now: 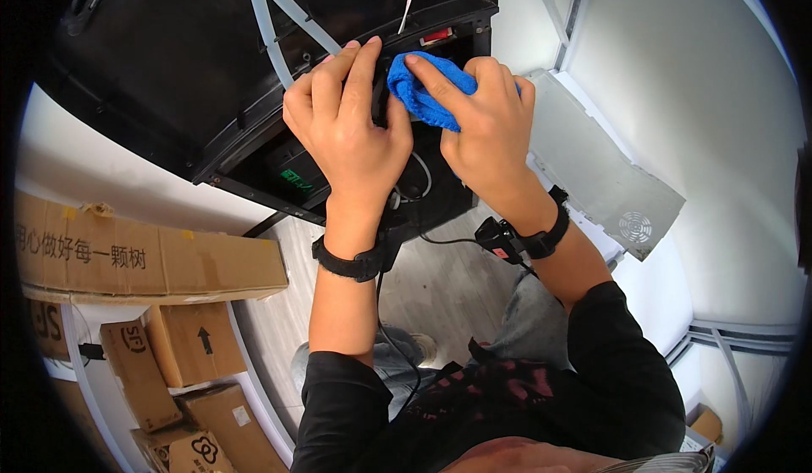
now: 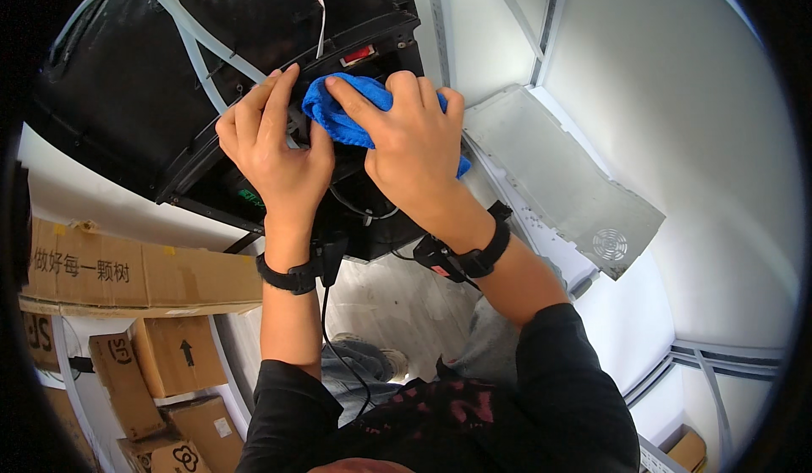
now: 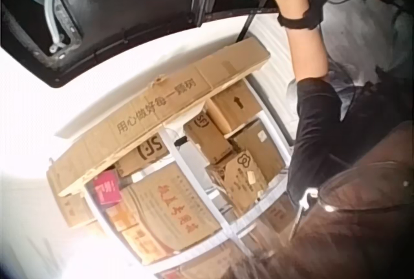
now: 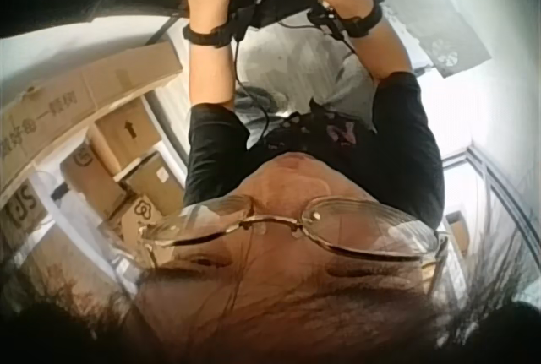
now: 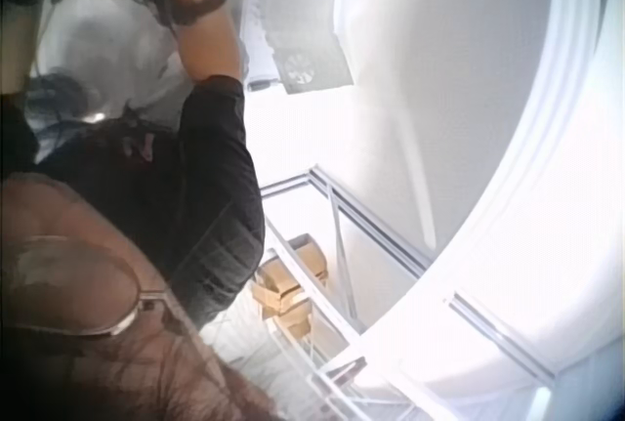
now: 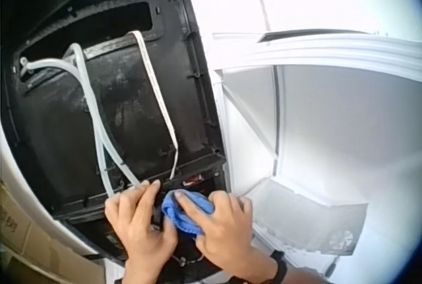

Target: The person wipes the interior of an electronic device with a blue cloth, then installs a metal backplate and secures it with screws using a screwdriver. The person also attaches an antenna to the device.

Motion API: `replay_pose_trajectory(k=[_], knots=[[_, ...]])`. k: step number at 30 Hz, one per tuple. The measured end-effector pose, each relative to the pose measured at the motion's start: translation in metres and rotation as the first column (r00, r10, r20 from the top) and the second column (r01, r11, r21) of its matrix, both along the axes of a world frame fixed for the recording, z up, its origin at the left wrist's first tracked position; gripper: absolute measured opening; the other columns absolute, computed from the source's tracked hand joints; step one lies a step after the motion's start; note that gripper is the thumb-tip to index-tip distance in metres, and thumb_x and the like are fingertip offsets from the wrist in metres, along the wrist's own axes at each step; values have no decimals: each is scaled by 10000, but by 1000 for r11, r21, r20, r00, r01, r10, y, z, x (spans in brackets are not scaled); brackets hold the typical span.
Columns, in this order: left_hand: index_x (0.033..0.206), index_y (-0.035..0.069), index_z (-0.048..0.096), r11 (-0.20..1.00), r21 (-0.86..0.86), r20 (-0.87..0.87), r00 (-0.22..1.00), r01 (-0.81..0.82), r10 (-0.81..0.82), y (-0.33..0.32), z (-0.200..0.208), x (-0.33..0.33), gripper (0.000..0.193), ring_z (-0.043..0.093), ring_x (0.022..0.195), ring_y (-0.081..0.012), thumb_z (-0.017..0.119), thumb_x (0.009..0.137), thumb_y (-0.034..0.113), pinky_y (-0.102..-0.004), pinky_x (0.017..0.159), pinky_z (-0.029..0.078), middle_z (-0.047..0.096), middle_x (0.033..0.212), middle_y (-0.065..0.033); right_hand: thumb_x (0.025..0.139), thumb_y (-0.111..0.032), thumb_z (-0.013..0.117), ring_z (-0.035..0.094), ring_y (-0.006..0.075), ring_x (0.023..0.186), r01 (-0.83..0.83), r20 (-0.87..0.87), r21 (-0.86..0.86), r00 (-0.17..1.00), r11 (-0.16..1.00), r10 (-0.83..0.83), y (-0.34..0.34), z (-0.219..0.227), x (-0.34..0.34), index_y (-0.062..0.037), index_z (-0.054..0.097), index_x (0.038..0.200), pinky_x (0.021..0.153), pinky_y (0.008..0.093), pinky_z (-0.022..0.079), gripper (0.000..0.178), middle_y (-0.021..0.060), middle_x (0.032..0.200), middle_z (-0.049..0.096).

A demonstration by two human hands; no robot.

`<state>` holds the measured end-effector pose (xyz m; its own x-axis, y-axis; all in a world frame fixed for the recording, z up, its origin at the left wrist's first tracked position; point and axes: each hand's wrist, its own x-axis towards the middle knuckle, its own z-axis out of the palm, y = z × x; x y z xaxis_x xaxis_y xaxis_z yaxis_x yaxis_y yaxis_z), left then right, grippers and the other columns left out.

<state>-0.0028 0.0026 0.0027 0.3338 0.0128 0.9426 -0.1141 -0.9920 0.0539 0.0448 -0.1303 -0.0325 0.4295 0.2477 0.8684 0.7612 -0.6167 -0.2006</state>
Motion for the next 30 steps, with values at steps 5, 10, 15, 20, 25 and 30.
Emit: replay_pose_trajectory(k=[5, 10, 15, 20, 25, 30], knots=[[1119, 107, 691, 1000, -3, 22, 1000, 12, -12, 1, -2, 1, 527, 501, 991, -229, 677, 607, -17, -324, 890, 368, 648, 1094, -34, 644, -14, 669, 475, 206, 848, 26, 9, 3, 1000, 1000, -26, 2, 1, 0, -298, 650, 1222, 757, 368, 280, 645, 30, 886, 440], [1123, 107, 691, 1000, -8, 11, 1000, 26, -26, 2, -3, 1, 525, 497, 990, -225, 680, 611, -11, -322, 889, 367, 649, 1093, -34, 638, 2, 668, 478, 212, 865, 20, -13, 15, 1000, 1000, -20, 2, 3, -1, -301, 650, 1221, 769, 382, 282, 656, 35, 905, 449], [1130, 107, 688, 1000, 1, 13, 1000, 13, -13, 3, -3, 1, 525, 497, 994, -222, 684, 617, -2, -322, 889, 366, 651, 1092, -32, 643, 4, 668, 486, 216, 890, 5, 1, -6, 1000, 1000, -5, 0, 3, 2, -294, 640, 1237, 792, 396, 288, 665, 39, 921, 455], [1118, 100, 690, 999, 7, 26, 999, 39, -39, 6, -5, 4, 511, 504, 1004, -232, 696, 614, 24, -348, 890, 363, 643, 1121, -28, 632, 4, 675, 491, 221, 879, -44, 81, -5, 996, 999, 44, -7, -3, 8, -257, 646, 1217, 782, 378, 297, 641, 32, 915, 449], [1116, 104, 690, 999, 26, 39, 999, 34, -35, 7, -7, 4, 513, 503, 1006, -234, 700, 608, 36, -359, 887, 362, 637, 1131, -23, 619, 9, 669, 512, 220, 841, -161, -63, -15, 985, 987, 160, -20, -15, 8, -193, 577, 1265, 730, 366, 321, 682, 41, 903, 449], [1120, 113, 689, 999, 36, 46, 999, 21, -23, 8, -8, 5, 523, 494, 979, -229, 699, 603, 38, -353, 872, 356, 636, 1106, -15, 639, 4, 660, 523, 216, 823, -204, -163, 31, 965, 978, 207, -22, -5, -2, -181, 543, 1285, 689, 365, 328, 682, 40, 888, 456]])
